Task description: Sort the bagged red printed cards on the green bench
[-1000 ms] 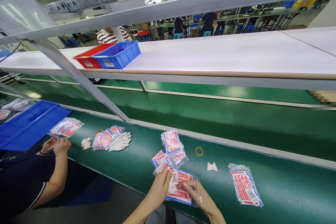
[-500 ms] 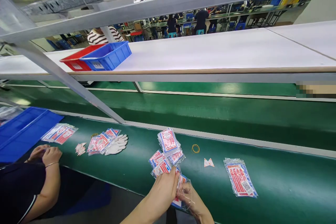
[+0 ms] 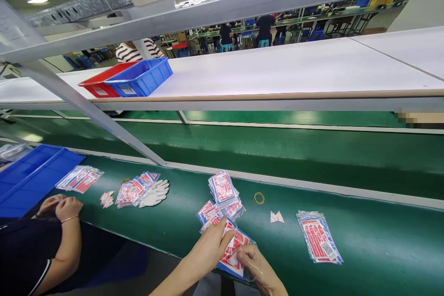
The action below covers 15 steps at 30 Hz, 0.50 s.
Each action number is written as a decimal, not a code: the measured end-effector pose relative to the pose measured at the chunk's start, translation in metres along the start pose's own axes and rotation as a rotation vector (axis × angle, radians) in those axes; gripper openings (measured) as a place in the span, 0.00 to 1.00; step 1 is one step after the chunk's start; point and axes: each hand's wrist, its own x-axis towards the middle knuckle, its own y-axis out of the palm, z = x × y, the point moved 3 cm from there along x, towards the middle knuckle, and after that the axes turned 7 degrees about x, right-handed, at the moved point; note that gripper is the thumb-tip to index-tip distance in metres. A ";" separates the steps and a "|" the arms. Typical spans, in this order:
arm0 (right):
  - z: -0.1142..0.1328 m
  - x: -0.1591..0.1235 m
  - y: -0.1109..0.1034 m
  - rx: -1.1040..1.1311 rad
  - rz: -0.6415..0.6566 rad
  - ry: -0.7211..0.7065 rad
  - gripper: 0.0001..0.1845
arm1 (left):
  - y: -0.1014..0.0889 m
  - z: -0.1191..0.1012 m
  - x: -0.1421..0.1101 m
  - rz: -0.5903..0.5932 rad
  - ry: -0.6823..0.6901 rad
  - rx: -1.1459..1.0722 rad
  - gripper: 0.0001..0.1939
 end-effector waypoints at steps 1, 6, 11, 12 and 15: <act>0.005 0.001 0.003 -0.036 0.044 0.003 0.30 | 0.000 0.002 0.001 -0.010 -0.010 -0.019 0.29; 0.016 0.008 -0.015 -0.055 0.036 0.056 0.23 | 0.005 0.027 0.019 -0.108 0.035 -0.183 0.24; 0.026 0.036 -0.051 0.023 -0.342 0.084 0.34 | 0.011 0.120 0.023 -0.352 -0.135 -0.874 0.31; 0.033 0.043 -0.044 -0.060 -0.407 0.061 0.37 | 0.011 0.145 0.018 -0.473 -0.279 -0.973 0.36; 0.063 0.064 0.027 -0.348 -0.215 -0.130 0.35 | 0.004 0.196 -0.005 -0.821 -0.510 -1.074 0.44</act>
